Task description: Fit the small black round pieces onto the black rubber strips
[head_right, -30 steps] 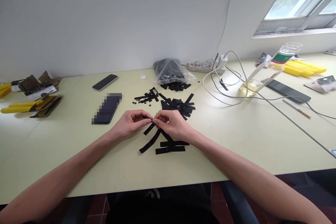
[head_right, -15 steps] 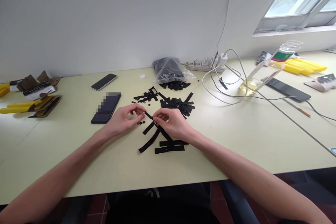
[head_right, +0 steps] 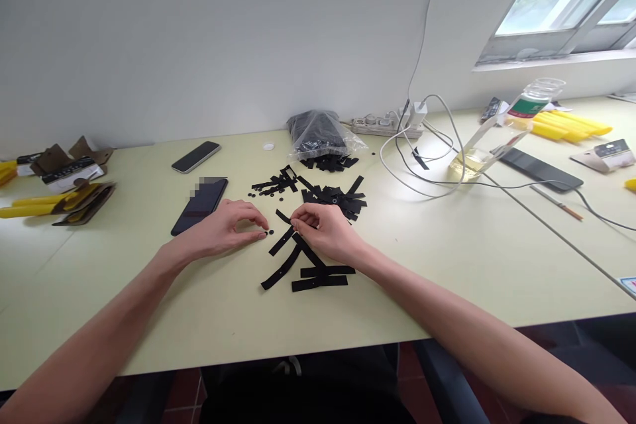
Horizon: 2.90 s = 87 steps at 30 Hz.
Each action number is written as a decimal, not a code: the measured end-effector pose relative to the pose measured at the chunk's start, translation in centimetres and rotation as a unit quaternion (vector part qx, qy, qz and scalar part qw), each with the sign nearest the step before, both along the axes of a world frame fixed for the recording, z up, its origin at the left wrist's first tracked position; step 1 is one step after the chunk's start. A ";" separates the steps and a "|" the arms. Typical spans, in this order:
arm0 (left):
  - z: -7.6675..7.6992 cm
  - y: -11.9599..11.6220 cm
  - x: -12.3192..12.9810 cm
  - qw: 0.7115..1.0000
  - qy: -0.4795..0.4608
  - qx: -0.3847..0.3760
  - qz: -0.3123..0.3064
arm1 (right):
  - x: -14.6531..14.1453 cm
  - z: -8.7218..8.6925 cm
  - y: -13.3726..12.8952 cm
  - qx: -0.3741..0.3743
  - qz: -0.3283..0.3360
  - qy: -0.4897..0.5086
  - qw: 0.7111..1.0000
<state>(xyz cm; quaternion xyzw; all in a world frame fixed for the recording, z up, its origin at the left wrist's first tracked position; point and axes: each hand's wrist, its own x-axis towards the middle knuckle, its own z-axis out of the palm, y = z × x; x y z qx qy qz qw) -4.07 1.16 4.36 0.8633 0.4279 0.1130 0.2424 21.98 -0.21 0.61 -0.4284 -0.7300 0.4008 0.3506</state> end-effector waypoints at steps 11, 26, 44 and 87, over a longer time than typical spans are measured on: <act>-0.3 -0.4 0.5 0.999 0.027 0.044 0.000 | 0.0 -0.6 0.1 0.004 -0.001 -0.003 1.000; -0.6 -1.1 1.9 0.991 0.080 0.106 -0.013 | -0.2 -0.3 0.1 0.000 -0.016 -0.024 1.000; -3.5 -2.3 4.5 0.979 -0.193 0.062 0.034 | -0.2 0.0 -0.1 -0.078 0.011 0.041 0.996; -3.6 -0.3 2.5 0.975 -0.065 0.191 0.092 | 2.7 2.3 1.2 0.120 -0.116 -0.193 0.967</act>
